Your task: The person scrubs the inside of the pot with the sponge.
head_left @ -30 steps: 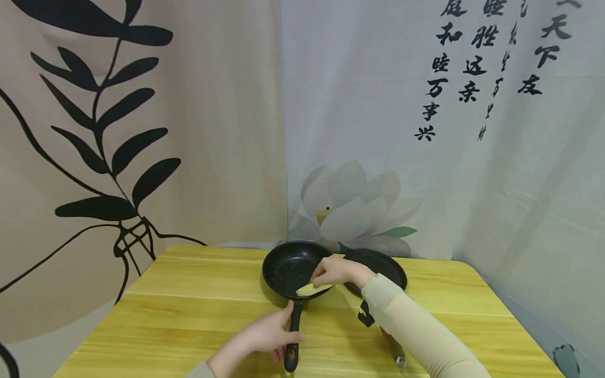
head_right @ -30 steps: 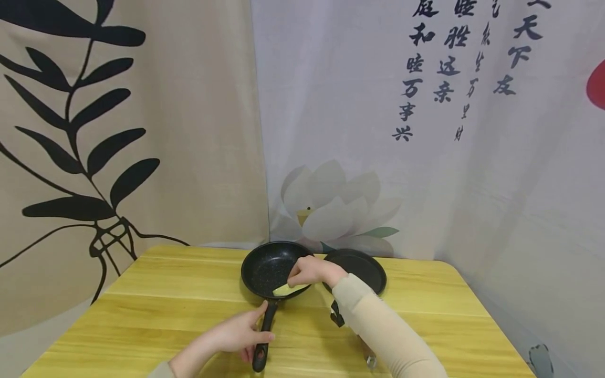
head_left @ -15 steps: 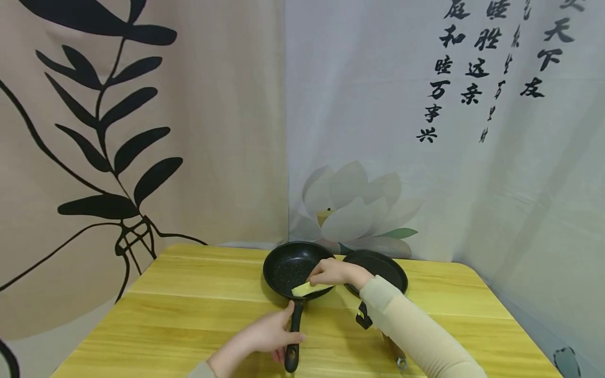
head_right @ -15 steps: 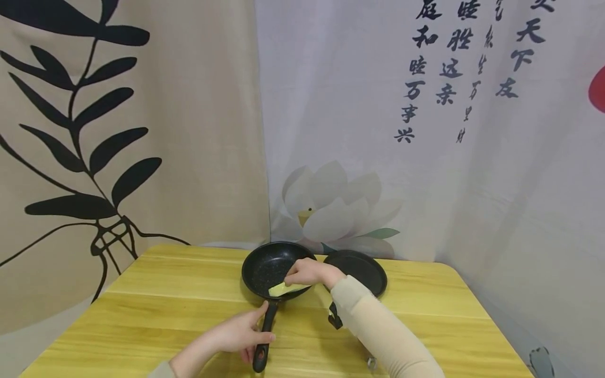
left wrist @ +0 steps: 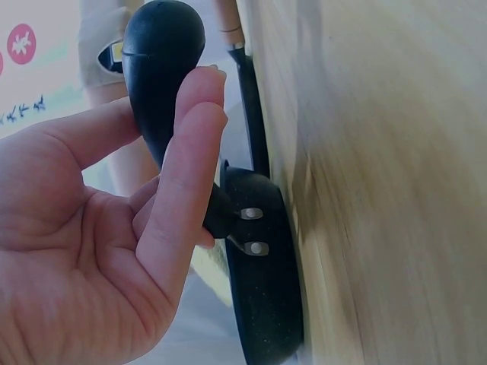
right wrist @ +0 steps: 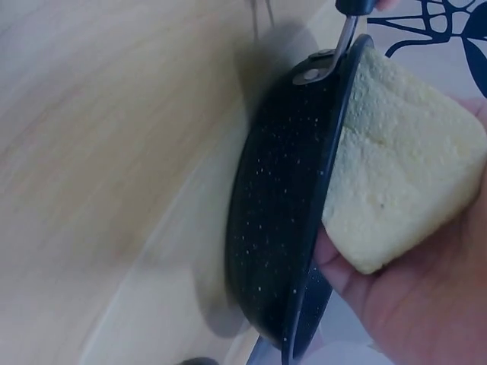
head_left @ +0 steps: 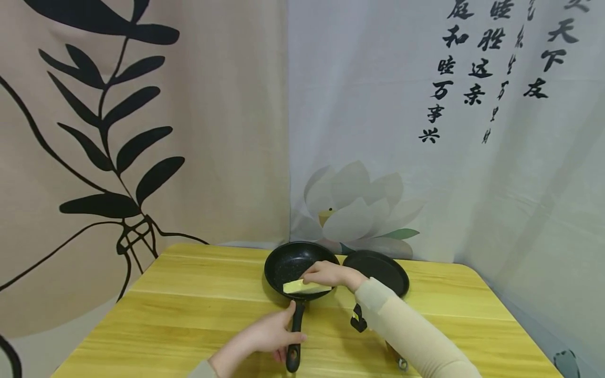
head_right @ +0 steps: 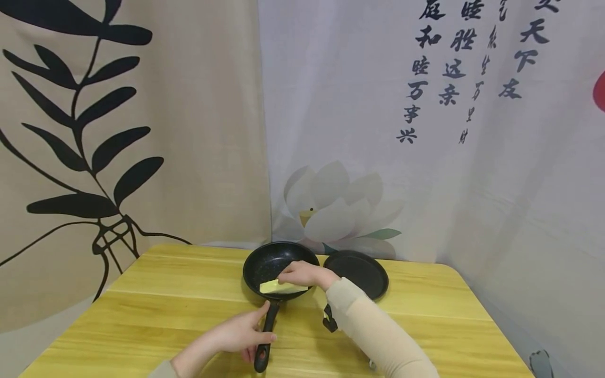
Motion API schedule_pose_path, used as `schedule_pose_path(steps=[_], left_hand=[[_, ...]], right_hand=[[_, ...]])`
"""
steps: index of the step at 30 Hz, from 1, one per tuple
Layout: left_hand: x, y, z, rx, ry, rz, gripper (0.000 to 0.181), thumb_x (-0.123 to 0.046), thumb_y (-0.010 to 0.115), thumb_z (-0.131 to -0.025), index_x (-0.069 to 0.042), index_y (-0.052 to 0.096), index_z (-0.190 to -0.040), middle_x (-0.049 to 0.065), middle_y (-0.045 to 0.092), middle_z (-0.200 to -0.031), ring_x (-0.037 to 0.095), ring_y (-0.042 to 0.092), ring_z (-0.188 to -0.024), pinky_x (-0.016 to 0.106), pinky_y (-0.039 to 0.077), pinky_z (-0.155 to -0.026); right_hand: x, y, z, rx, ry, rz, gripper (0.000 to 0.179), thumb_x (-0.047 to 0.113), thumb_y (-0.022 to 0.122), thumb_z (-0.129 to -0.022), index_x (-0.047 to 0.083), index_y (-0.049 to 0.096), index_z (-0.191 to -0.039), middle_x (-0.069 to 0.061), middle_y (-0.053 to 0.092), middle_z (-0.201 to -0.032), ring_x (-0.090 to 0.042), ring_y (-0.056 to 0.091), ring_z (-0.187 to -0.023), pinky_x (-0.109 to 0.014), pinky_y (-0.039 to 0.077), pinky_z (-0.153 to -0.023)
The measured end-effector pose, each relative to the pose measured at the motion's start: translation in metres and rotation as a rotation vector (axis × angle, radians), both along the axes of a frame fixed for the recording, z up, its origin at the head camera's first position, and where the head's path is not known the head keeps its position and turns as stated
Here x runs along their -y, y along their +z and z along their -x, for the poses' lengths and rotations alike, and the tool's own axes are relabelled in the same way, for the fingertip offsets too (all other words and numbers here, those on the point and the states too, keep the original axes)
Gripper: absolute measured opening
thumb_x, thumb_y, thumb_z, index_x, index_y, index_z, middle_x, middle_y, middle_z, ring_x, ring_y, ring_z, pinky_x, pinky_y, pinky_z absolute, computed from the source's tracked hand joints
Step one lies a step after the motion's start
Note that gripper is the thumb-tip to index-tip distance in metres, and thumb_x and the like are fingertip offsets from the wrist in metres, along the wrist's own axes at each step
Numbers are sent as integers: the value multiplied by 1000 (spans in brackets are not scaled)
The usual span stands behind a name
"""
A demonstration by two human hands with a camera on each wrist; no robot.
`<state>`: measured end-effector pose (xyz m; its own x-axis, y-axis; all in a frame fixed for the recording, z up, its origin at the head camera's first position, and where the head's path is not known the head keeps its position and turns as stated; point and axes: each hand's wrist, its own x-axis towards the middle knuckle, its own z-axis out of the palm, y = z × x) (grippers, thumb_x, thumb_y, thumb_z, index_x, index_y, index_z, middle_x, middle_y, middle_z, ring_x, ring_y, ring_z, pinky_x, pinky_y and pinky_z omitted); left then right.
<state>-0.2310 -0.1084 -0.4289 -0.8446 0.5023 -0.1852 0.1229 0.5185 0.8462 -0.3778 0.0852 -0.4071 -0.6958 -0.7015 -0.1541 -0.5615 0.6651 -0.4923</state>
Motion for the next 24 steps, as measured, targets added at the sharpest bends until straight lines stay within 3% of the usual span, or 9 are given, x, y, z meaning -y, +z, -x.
schedule_pose_path(steps=[8, 24], left_hand=[[-1, 1, 1, 0, -5, 2, 90, -33, 65, -94, 13, 10, -149, 9, 63, -56, 22, 63, -49, 40, 55, -48], [-3, 4, 0, -4, -10, 21, 89, -32, 65, -94, 14, 11, -149, 9, 63, -56, 22, 63, -48, 42, 55, -48]], right_hand=[[6, -2, 1, 3, -25, 1, 41, 42, 47, -98, 19, 67, -126, 4, 62, -127, -16, 56, -119, -36, 46, -97], [11, -1, 0, 114, -62, 48, 40, 44, 48, -97, 21, 68, -123, 4, 62, -126, -15, 56, -116, -36, 46, -97]])
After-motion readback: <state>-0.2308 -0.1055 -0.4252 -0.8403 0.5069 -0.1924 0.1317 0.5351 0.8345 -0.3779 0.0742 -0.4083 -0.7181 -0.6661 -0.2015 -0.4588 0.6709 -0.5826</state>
